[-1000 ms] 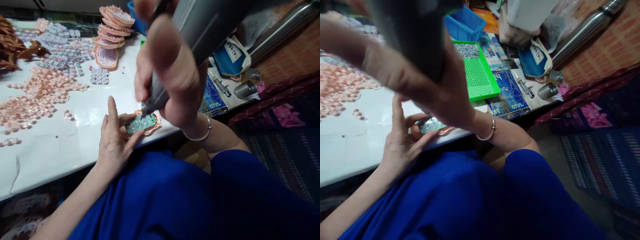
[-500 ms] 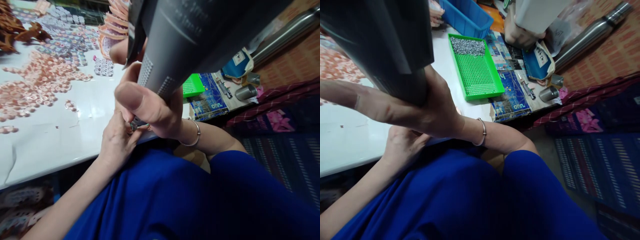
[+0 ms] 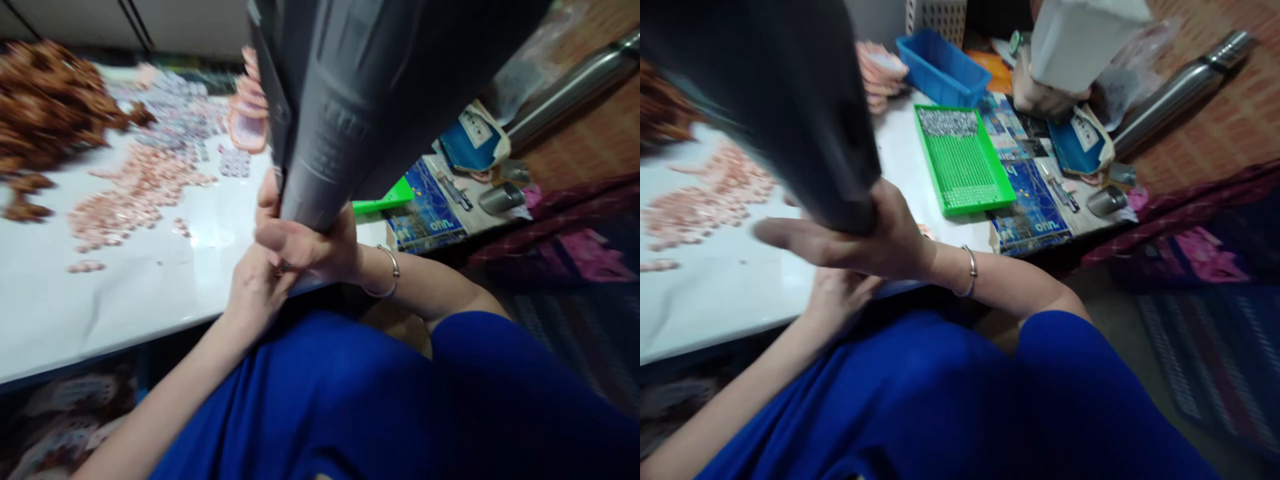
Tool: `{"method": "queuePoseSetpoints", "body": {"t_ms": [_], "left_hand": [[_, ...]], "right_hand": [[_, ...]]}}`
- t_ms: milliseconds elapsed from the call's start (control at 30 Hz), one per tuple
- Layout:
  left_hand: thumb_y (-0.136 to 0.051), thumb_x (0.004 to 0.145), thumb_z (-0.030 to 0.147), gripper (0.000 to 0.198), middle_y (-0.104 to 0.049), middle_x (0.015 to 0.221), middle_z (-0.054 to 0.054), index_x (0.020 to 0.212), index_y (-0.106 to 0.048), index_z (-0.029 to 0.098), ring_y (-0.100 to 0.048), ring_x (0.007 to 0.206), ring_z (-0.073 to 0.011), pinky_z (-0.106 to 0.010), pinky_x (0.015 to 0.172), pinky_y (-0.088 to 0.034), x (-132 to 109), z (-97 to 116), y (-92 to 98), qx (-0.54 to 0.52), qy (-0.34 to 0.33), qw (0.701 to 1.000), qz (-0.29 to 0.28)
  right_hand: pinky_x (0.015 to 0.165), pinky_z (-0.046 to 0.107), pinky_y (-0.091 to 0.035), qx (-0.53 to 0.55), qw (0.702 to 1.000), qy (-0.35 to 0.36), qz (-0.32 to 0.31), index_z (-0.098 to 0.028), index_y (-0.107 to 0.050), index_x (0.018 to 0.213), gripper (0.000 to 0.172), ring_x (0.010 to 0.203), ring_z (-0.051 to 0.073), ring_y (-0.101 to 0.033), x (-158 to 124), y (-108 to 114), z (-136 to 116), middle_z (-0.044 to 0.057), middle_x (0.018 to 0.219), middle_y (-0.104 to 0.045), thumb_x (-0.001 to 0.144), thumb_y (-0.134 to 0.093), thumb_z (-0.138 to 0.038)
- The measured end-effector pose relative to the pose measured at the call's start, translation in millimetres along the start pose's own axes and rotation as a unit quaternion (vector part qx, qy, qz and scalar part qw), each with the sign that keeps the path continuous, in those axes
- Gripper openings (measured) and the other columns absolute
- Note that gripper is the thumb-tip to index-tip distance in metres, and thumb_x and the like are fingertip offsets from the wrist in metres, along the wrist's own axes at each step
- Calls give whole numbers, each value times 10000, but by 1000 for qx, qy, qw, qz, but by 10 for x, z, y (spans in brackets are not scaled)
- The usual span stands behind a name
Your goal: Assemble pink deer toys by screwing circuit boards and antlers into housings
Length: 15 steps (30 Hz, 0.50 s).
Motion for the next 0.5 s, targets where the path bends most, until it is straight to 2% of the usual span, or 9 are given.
{"method": "queuePoseSetpoints", "body": {"t_ms": [67, 133, 167, 200, 233, 367, 500], "left_hand": [[-592, 921, 382, 408, -696, 971, -86, 1280, -559, 189, -674, 880, -237, -383, 810, -557, 14, 76, -11, -6, -16, 1000, -2], [-617, 917, 332, 616, -720, 1010, -78, 1475, -387, 209, -689, 835, -211, -352, 767, -572, 25, 132, -7, 31, -47, 998, 7], [-615, 923, 302, 728, -725, 1090, -99, 1551, -256, 215, -699, 908, -223, -365, 800, -577, 32, 139, 1, 30, -59, 998, 0], [-620, 924, 286, 818, -719, 1161, -118, 1589, -149, 220, -697, 997, -237, -386, 850, -576, 41, 132, 19, 36, -67, 997, -12], [-636, 915, 278, 875, -716, 1194, -125, 1603, -98, 225, -690, 1047, -247, -401, 885, -573, 49, 111, 54, 56, -66, 996, -14], [-689, 871, 258, 889, -728, 1189, -119, 1602, -183, 250, -688, 1046, -264, -420, 885, -580, 32, 4, 312, 133, -37, 990, 27], [-713, 848, 241, 861, -742, 1166, -114, 1582, -263, 255, -703, 987, -249, -411, 863, -586, -57, -54, 528, 141, -34, 988, 44]], "right_hand": [[498, 238, -472, 60, 994, 67, -67, -231, -574, 726, 270, 509, 80, -510, 8, 14, 4, -99, 555, -521, 720, -778, -409], [445, 239, -418, 78, 988, 128, -37, -237, -574, 744, 295, 452, 84, -484, 56, 70, -63, -87, 549, -538, 730, -799, -426], [416, 243, -382, 87, 984, 155, -5, -250, -595, 785, 314, 424, 91, -471, 88, 110, -124, -88, 541, -539, 715, -824, -453], [407, 245, -349, 108, 977, 185, 2, -271, -616, 842, 333, 407, 93, -451, 119, 147, -201, -91, 539, -539, 711, -829, -491], [414, 255, -335, 122, 970, 210, 9, -297, -630, 898, 365, 407, 100, -443, 146, 191, -284, -94, 540, -538, 686, -857, -488], [481, 325, -360, 27, 962, 236, 135, -326, -651, 837, 362, 460, 148, -458, 246, 440, -519, -59, 560, -485, 649, -866, -549], [499, 333, -393, -26, 936, 281, 212, -283, -637, 775, 446, 480, 146, -493, 421, 727, -516, -38, 621, -506, 579, -893, -591]]}}
Point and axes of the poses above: each hand's wrist, its own x-axis towards the middle knuckle, its own y-axis out of the back of the hand, z = x × y, the point moved 2 cm from there along x, towards the middle knuckle
